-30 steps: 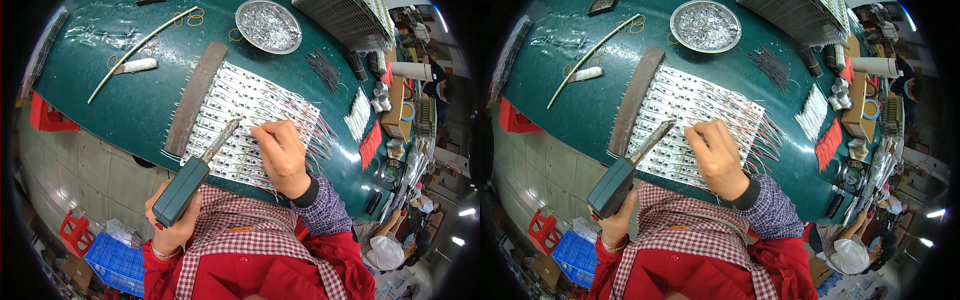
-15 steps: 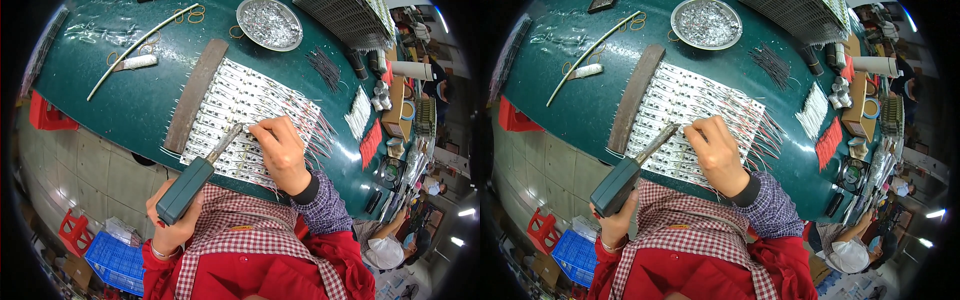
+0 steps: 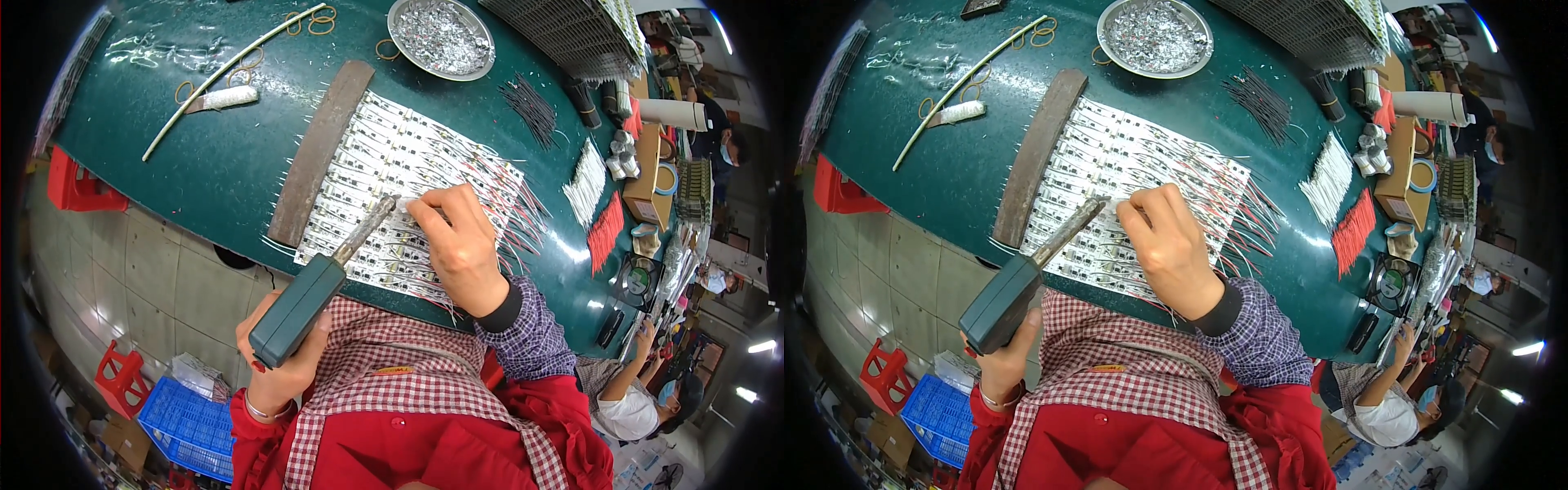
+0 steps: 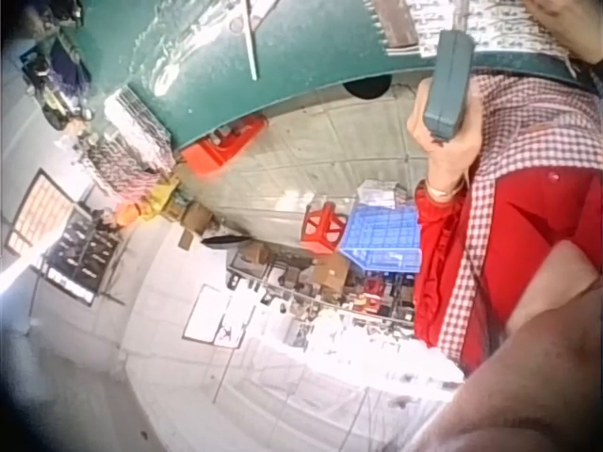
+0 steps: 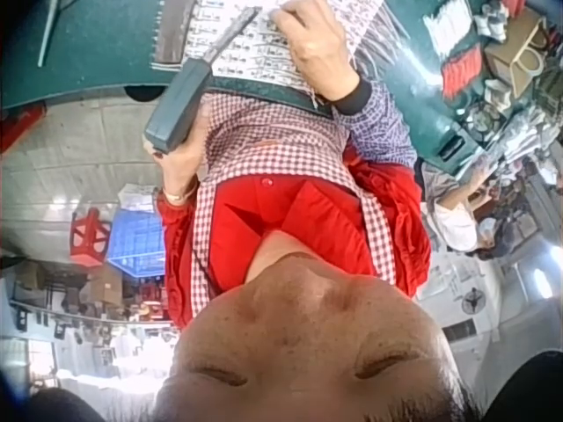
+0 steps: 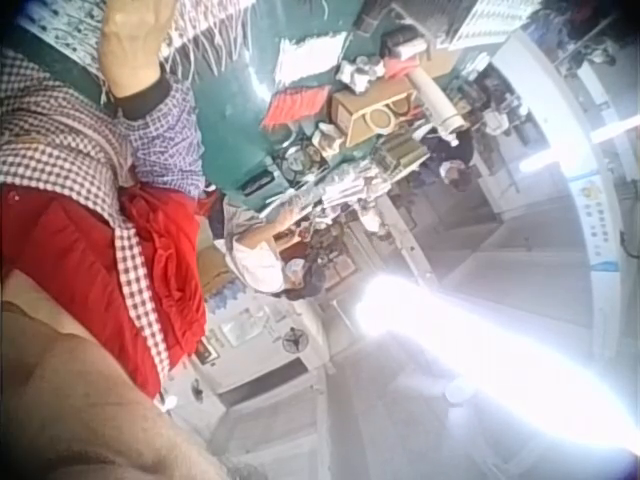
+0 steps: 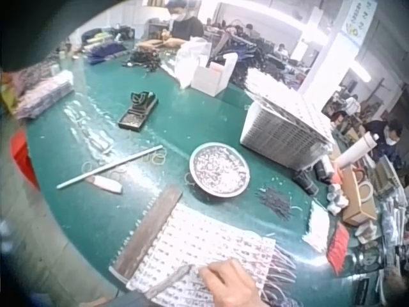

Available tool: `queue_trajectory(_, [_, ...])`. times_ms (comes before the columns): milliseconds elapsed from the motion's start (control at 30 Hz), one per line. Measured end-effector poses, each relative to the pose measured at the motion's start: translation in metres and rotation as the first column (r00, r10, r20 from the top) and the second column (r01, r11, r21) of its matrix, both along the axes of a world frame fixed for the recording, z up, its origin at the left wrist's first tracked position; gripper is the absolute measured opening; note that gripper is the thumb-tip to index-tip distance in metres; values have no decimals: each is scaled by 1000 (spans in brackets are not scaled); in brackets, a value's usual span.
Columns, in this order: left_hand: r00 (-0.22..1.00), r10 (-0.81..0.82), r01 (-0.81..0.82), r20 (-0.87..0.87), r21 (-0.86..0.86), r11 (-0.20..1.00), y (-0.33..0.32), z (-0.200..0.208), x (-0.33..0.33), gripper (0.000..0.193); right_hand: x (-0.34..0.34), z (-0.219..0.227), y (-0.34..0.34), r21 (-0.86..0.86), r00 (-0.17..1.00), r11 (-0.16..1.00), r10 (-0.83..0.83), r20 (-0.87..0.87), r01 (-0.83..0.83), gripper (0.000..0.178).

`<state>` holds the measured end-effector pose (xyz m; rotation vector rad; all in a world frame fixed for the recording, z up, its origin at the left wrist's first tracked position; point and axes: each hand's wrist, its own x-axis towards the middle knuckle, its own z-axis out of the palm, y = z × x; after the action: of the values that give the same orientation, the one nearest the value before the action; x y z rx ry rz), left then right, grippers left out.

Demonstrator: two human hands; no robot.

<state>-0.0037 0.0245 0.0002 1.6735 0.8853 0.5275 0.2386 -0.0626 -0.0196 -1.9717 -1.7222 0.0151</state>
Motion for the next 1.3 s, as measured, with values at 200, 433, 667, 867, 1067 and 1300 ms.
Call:
queue_trajectory(200, [1000, 14, -15, -6, -19, 1000, -1, 2, -5, 22, -2, 2, 0, -11, 1000, 1000, -10, 6, 10, 31])
queue_trajectory(433, [1000, 13, -13, -6, -2, 1000, -2, 2, -7, 24, -4, 0, -1, 80, 1000, 997, -17, -24, 19, 35])
queue_trajectory(667, [999, 26, -27, -32, -9, 1000, -5, 3, -13, 24, -12, 3, -9, 84, 996, 996, -4, -86, 11, 36])
queue_trajectory(867, [999, -7, 7, -51, -9, 1000, -6, 5, -12, 22, -11, -2, -12, 52, 997, 999, -1, -73, 5, 36])
queue_trajectory(1067, [998, -25, 24, -60, -24, 999, -8, 6, -15, 20, -13, 1, -11, 40, 998, 999, 4, -58, -2, 34])
queue_trajectory(1300, [998, -37, 36, -50, -8, 999, -5, 6, -10, 19, -14, 1, -11, 16, 999, 1000, -6, -36, 7, 33])
